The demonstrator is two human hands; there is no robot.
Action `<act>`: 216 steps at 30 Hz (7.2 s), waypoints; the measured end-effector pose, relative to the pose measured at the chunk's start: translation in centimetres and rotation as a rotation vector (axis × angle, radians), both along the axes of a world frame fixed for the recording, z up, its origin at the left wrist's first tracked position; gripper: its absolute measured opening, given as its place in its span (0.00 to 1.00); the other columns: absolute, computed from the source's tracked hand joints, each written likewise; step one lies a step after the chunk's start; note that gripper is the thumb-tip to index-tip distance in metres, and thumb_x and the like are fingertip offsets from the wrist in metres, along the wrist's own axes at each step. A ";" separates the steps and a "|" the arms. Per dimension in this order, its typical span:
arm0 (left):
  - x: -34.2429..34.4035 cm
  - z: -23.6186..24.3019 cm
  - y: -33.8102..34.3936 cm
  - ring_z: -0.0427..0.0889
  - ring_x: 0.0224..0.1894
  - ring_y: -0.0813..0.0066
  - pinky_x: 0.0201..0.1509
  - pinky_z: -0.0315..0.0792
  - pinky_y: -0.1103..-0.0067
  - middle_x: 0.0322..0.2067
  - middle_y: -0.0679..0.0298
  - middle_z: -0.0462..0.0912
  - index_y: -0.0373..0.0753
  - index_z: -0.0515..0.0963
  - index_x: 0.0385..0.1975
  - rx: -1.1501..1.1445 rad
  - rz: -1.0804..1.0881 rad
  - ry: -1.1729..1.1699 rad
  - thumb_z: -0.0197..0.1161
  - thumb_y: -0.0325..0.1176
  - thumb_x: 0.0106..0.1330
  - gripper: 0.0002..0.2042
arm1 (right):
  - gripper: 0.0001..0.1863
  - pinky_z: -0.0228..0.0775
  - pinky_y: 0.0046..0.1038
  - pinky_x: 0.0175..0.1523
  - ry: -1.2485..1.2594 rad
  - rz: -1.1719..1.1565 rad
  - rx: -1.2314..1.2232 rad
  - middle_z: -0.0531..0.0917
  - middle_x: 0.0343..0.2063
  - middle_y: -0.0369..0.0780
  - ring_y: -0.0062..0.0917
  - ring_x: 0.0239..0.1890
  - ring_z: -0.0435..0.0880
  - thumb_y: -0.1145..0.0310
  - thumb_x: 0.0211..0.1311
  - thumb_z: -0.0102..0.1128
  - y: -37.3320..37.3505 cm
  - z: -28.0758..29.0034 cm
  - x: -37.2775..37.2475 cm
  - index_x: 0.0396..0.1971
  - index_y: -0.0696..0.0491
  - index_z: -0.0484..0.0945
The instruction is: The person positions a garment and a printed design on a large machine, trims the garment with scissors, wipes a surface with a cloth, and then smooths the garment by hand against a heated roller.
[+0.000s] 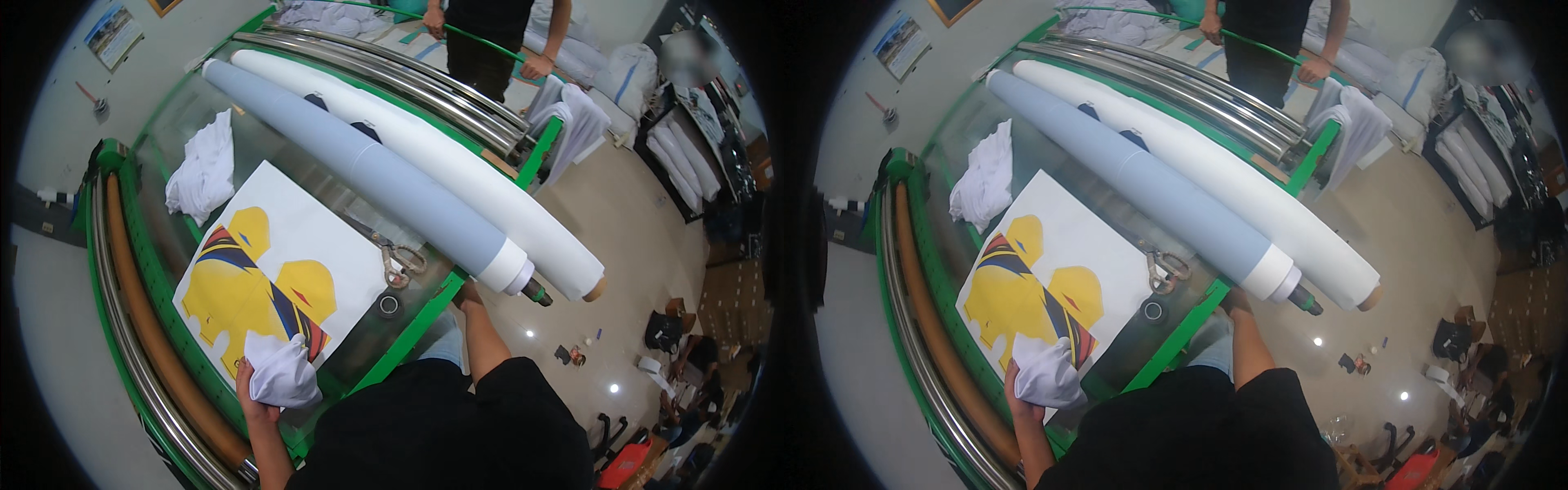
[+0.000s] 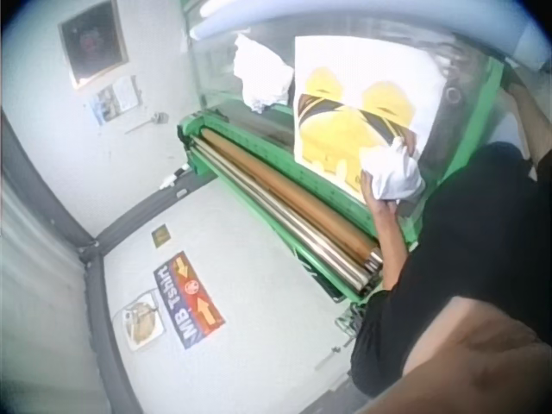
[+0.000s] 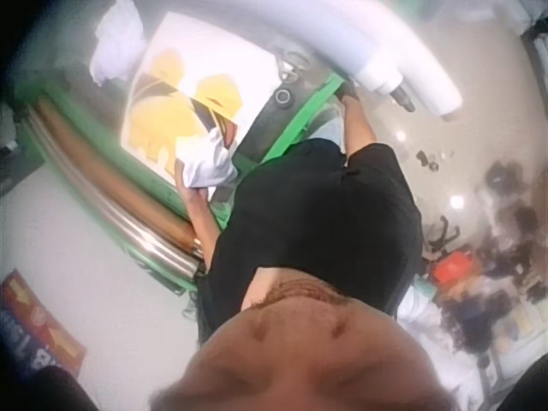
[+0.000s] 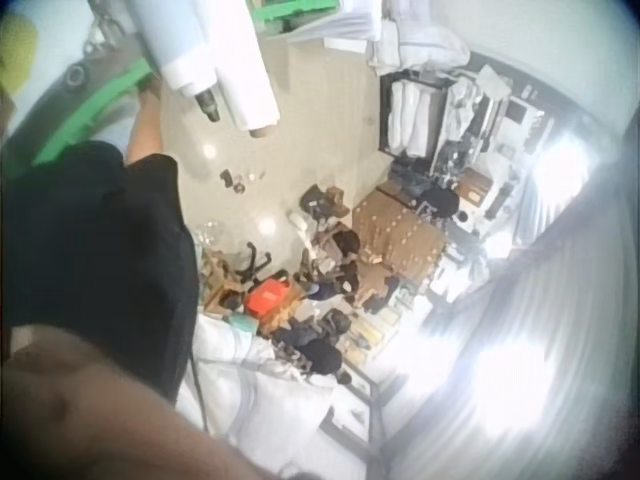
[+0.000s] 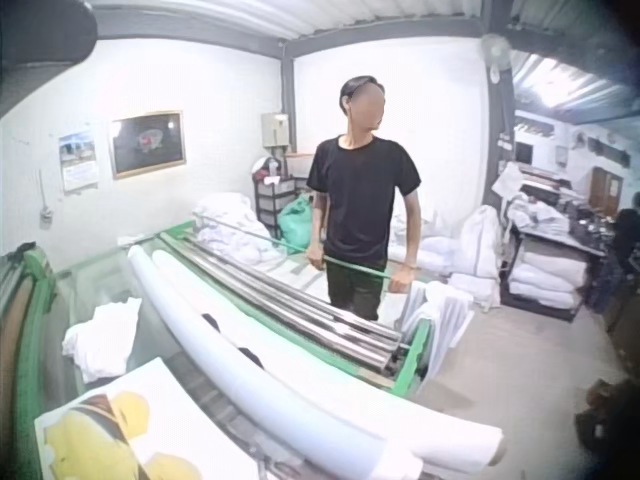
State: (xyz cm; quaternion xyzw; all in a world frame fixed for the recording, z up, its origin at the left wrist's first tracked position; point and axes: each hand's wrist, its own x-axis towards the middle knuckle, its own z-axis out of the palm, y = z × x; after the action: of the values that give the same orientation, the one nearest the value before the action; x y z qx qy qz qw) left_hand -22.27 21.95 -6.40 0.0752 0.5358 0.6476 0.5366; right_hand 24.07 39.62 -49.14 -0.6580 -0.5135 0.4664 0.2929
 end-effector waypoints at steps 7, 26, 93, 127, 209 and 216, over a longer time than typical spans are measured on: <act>-0.9 -0.7 -2.1 0.81 0.63 0.55 0.70 0.74 0.60 0.61 0.51 0.80 0.35 0.70 0.67 0.120 -0.057 0.051 0.52 0.39 0.77 0.23 | 0.36 0.85 0.42 0.41 -0.434 0.007 -0.494 0.86 0.53 0.53 0.45 0.45 0.90 0.54 0.65 0.67 -3.8 -4.6 -0.3 0.69 0.57 0.72; 1.8 -0.5 0.3 0.79 0.65 0.54 0.72 0.71 0.60 0.65 0.51 0.78 0.34 0.68 0.68 0.409 0.086 -0.391 0.50 0.38 0.79 0.23 | 0.27 0.76 0.33 0.57 0.420 0.860 -0.127 0.86 0.51 0.43 0.29 0.49 0.83 0.51 0.71 0.68 -2.8 42.3 -21.2 0.59 0.58 0.81; -6.5 13.3 -8.7 0.82 0.37 0.80 0.45 0.74 0.82 0.35 0.65 0.84 0.34 0.82 0.41 0.529 0.313 0.484 0.64 0.30 0.74 0.06 | 0.22 0.77 0.41 0.52 -0.403 0.574 0.755 0.83 0.41 0.47 0.46 0.45 0.84 0.87 0.51 0.57 9.0 41.2 -24.1 0.47 0.53 0.85; -33.3 15.2 -3.5 0.83 0.39 0.75 0.47 0.76 0.78 0.35 0.63 0.86 0.33 0.84 0.40 -0.161 0.237 1.225 0.73 0.23 0.60 0.10 | 0.12 0.80 0.35 0.37 -0.646 0.382 1.078 0.90 0.32 0.46 0.35 0.33 0.91 0.76 0.59 0.66 44.9 57.5 -26.3 0.43 0.60 0.88; -6.6 -20.4 -20.8 0.73 0.22 0.71 0.32 0.75 0.67 0.18 0.61 0.71 0.32 0.70 0.19 -0.682 0.823 0.702 0.67 0.25 0.55 0.11 | 0.08 0.59 0.46 0.58 -0.878 1.287 0.397 0.90 0.36 0.39 0.35 0.45 0.87 0.61 0.66 0.65 7.3 35.7 -20.4 0.38 0.45 0.90; -5.4 -16.7 -19.4 0.80 0.37 0.58 0.46 0.76 0.64 0.34 0.55 0.80 0.33 0.78 0.33 -0.847 0.679 0.951 0.73 0.30 0.55 0.12 | 0.18 0.61 0.50 0.61 -0.882 1.264 0.305 0.88 0.48 0.41 0.37 0.53 0.84 0.51 0.61 0.71 6.7 36.1 -22.3 0.44 0.46 0.89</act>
State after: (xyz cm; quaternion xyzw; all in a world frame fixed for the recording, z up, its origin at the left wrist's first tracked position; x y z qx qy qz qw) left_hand -27.70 2.56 -23.05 -0.0365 0.9102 0.4125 -0.0024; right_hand 1.75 46.31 -13.05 -0.3181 -0.9177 0.1646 -0.1719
